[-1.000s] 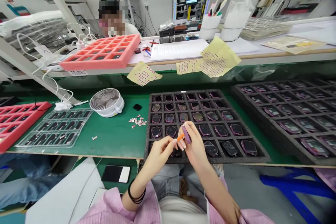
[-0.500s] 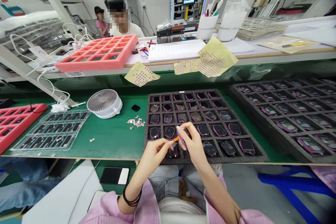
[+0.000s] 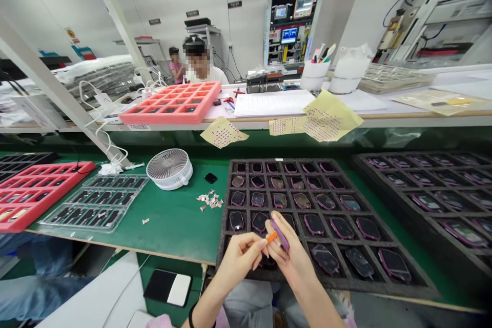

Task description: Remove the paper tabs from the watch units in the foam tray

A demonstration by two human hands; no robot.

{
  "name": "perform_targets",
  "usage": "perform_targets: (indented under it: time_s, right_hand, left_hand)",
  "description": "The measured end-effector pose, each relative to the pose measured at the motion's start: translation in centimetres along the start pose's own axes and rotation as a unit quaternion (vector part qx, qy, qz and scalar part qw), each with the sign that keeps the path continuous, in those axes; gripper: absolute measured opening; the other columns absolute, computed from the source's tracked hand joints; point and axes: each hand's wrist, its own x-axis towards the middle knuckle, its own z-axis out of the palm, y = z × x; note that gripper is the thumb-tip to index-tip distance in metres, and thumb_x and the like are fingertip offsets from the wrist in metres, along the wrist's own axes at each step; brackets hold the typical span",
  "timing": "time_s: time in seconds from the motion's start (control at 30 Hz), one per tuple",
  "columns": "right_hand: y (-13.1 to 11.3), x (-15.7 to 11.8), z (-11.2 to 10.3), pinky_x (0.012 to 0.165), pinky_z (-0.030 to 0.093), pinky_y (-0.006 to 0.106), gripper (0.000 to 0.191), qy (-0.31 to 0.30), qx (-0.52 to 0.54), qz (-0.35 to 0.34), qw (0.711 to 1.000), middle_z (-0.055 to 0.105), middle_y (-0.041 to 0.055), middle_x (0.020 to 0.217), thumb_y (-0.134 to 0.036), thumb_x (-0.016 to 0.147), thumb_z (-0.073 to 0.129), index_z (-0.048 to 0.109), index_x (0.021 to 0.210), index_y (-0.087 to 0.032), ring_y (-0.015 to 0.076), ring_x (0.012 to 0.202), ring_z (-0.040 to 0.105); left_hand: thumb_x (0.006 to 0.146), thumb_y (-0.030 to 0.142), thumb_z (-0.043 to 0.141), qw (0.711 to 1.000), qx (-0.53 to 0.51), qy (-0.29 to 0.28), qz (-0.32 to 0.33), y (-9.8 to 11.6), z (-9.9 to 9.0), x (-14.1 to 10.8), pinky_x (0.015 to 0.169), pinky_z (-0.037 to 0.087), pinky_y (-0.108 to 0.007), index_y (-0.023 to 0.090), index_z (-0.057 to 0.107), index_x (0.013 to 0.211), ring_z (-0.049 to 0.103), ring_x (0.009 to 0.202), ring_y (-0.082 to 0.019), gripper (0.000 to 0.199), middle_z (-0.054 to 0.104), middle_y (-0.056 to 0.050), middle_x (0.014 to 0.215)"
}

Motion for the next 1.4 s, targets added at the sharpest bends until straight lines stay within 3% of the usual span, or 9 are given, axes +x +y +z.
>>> perform_targets:
  time_s: [0.23, 0.4, 0.57, 0.77, 0.9, 1.0, 1.13, 1.23, 1.4]
  right_hand:
    - [1.3, 0.3, -0.2, 0.035, 0.018, 0.016, 0.052, 0.032, 0.006, 0.021, 0.999, 0.039, -0.0124, 0.048, -0.052, 0.052, 0.082, 0.044, 0.069, -0.022, -0.0002, 0.033, 0.013]
    - [1.5, 0.8, -1.0, 0.033, 0.021, 0.018, 0.043, 0.018, -0.03, -0.009, 0.999, 0.027, -0.0123, 0.045, -0.053, 0.066, 0.073, 0.043, 0.065, -0.022, 0.0029, 0.034, 0.012]
    - [2.2, 0.8, -1.4, 0.035, 0.021, 0.016, 0.037, 0.078, -0.08, -0.082, 0.99, 0.038, -0.0106, 0.051, -0.051, 0.07, 0.072, 0.052, 0.085, -0.023, 0.0039, 0.037, 0.023]
    - [4.5, 0.1, -1.8, 0.042, 0.034, 0.02, 0.041, 0.084, -0.193, -0.103, 0.972, 0.051, -0.0051, 0.067, -0.057, 0.076, 0.064, 0.052, 0.1, -0.025, 0.0095, 0.048, 0.042]
    - [2.1, 0.8, -3.6, 0.048, 0.04, 0.022, 0.036, 0.173, -0.219, -0.232, 0.932, 0.052, -0.0029, 0.08, -0.056, 0.08, 0.059, 0.052, 0.097, -0.025, 0.0103, 0.057, 0.047]
    - [0.3, 1.2, -4.8, 0.067, 0.047, 0.027, 0.035, 0.223, -0.288, -0.323, 0.873, 0.056, 0.0016, 0.094, -0.052, 0.081, 0.059, 0.054, 0.099, -0.023, 0.0155, 0.08, 0.056]
    - [1.4, 0.7, -4.5, 0.079, 0.047, 0.033, 0.027, 0.092, -0.44, -0.291, 0.844, 0.064, 0.006, 0.093, -0.045, 0.084, 0.057, 0.059, 0.094, -0.02, 0.0207, 0.088, 0.059]
    - [3.6, 0.1, -3.6, 0.08, 0.046, 0.035, 0.018, -0.009, -0.523, -0.249, 0.815, 0.066, 0.0051, 0.09, -0.037, 0.087, 0.056, 0.062, 0.09, -0.021, 0.021, 0.085, 0.06]
    - [5.0, -0.4, -3.0, 0.082, 0.044, 0.035, 0.008, -0.051, -0.593, -0.248, 0.765, 0.067, 0.0029, 0.092, -0.025, 0.088, 0.056, 0.062, 0.092, -0.023, 0.0214, 0.089, 0.059]
  left_hand:
    - [0.076, 0.066, 0.056, 0.999, -0.039, 0.0, -0.01, -0.8, 0.2, 0.0, 0.041, 0.017, -0.02, 0.014, 0.056, 0.064, 0.026, 0.036, -0.004, 0.054, 0.035, 0.008, 0.04]
    - [0.076, 0.067, 0.054, 0.999, -0.023, 0.003, -0.033, -0.6, -0.3, 0.2, 0.04, 0.016, -0.02, 0.015, 0.054, 0.066, 0.024, 0.036, -0.004, 0.054, 0.036, 0.008, 0.04]
    - [0.08, 0.063, 0.053, 0.996, 0.029, 0.084, 0.015, -0.5, -0.5, 0.6, 0.044, 0.023, -0.018, 0.016, 0.047, 0.064, 0.031, 0.046, -0.005, 0.05, 0.037, 0.007, 0.051]
    - [0.086, 0.058, 0.047, 0.991, 0.06, 0.105, 0.051, -1.4, 0.1, 0.4, 0.047, 0.031, -0.019, 0.018, 0.04, 0.067, 0.035, 0.051, -0.007, 0.044, 0.038, 0.006, 0.058]
    - [0.086, 0.058, 0.045, 0.976, 0.034, 0.206, 0.061, -0.8, -3.5, -0.5, 0.043, 0.022, -0.02, 0.021, 0.035, 0.068, 0.024, 0.046, -0.007, 0.043, 0.026, 0.008, 0.055]
    - [0.086, 0.055, 0.046, 0.924, 0.127, 0.343, 0.11, 0.6, -7.7, -1.4, 0.046, 0.025, -0.02, 0.021, 0.035, 0.064, 0.026, 0.047, -0.007, 0.042, 0.029, 0.007, 0.054]
    - [0.087, 0.049, 0.046, 0.84, 0.33, 0.419, 0.1, 1.2, -11.5, -0.6, 0.051, 0.028, -0.021, 0.019, 0.046, 0.067, 0.033, 0.049, -0.009, 0.036, 0.036, 0.006, 0.053]
    - [0.088, 0.045, 0.046, 0.828, 0.416, 0.373, 0.047, -0.6, -12.5, 1.3, 0.054, 0.031, -0.022, 0.019, 0.052, 0.073, 0.048, 0.054, -0.013, 0.03, 0.054, 0.002, 0.061]
    - [0.091, 0.044, 0.045, 0.816, 0.453, 0.359, -0.019, -4.2, -13.4, 2.5, 0.057, 0.036, -0.023, 0.02, 0.059, 0.088, 0.063, 0.069, -0.021, 0.028, 0.068, -0.005, 0.076]
